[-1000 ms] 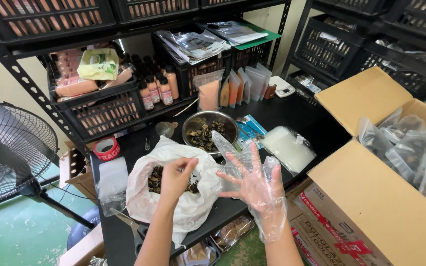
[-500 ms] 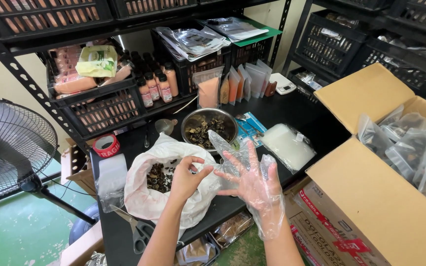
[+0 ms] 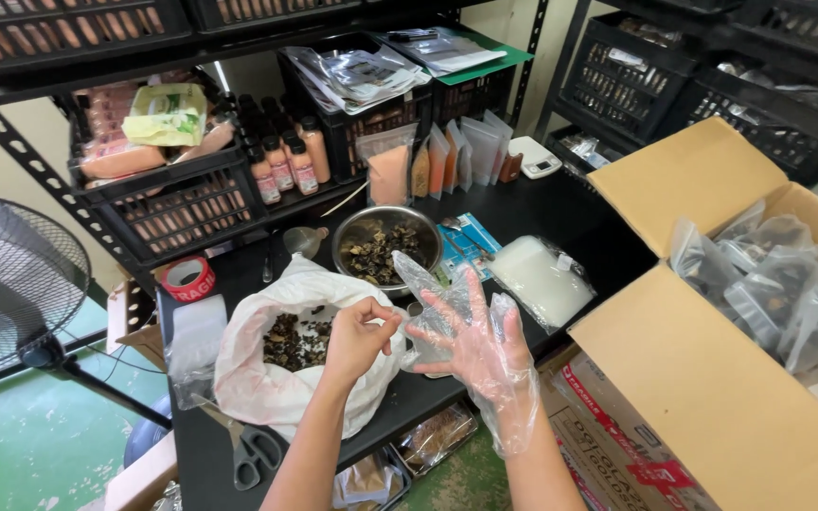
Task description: The person puts on a disposable glove, then scoops dried material from a large white bag into small clear plastic bags using a digital scale to measure portions. The person places the filled bags into a cardboard box.
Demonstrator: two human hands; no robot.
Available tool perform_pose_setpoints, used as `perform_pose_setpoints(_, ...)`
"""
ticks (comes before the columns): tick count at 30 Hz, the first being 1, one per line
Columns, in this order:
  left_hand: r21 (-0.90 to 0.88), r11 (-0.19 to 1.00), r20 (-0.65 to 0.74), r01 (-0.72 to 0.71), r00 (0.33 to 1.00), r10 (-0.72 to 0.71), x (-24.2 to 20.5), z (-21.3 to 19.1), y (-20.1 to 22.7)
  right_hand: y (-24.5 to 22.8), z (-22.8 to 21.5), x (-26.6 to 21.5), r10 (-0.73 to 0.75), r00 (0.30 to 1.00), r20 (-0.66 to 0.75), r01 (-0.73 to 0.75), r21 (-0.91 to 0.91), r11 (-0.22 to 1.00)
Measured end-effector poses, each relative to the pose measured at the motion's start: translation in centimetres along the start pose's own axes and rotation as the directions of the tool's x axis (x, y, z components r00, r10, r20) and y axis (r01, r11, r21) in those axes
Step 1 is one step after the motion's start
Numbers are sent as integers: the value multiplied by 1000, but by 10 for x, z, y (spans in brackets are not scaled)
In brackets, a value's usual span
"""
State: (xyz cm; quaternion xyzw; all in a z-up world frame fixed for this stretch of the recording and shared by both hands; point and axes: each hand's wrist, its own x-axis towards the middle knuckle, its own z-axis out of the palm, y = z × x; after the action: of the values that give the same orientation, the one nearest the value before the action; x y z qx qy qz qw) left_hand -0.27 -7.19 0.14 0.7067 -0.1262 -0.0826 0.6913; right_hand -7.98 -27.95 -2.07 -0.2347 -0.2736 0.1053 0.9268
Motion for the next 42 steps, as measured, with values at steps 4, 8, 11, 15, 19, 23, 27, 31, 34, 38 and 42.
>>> perform_pose_setpoints(4,-2,1000,10,-3,1000,3,11,23,-12,-18,-8,-10,-7,1000,-15,7,-32,999)
perform_pose_setpoints(8,-2,1000,-49,-10,999,10,21,42,-13,-44,-19,-18,2,1000,-8,-2,1,1000)
perform_pose_setpoints(11,-40,998,-163,-51,986,43,22,41,-5,-57,-29,-20,10,1000,11,-10,0,1000)
perform_pose_setpoints(15,-73,996,-414,-60,910,24,33,17,-7,-75,-34,-24,-31,999,32,30,36,999)
perform_pose_setpoints(19,126,990,-308,-57,947,93,10,58,10,-74,-43,-18,4,999,38,-4,10,1000)
perform_pose_setpoints(23,330,939,-351,-94,912,215,19,76,-25,-69,-44,-10,30,998,46,-32,40,999)
perform_pose_setpoints(27,501,837,-414,-221,788,456,17,80,-34,-71,-51,-8,49,998,47,-51,42,998)
perform_pose_setpoints(31,486,839,-427,-245,771,472,11,80,-30,-68,-50,-4,67,996,57,-70,44,997)
perform_pose_setpoints(34,436,876,-430,-208,806,406,10,78,-31,-66,-52,0,77,994,75,-81,54,995)
perform_pose_setpoints(38,514,827,-427,-229,767,478,6,78,-36,-63,-56,3,107,988,114,-116,73,991)
perform_pose_setpoints(42,489,845,-476,-217,746,467,-1,78,-28,-57,-60,6,139,983,123,-151,95,984)
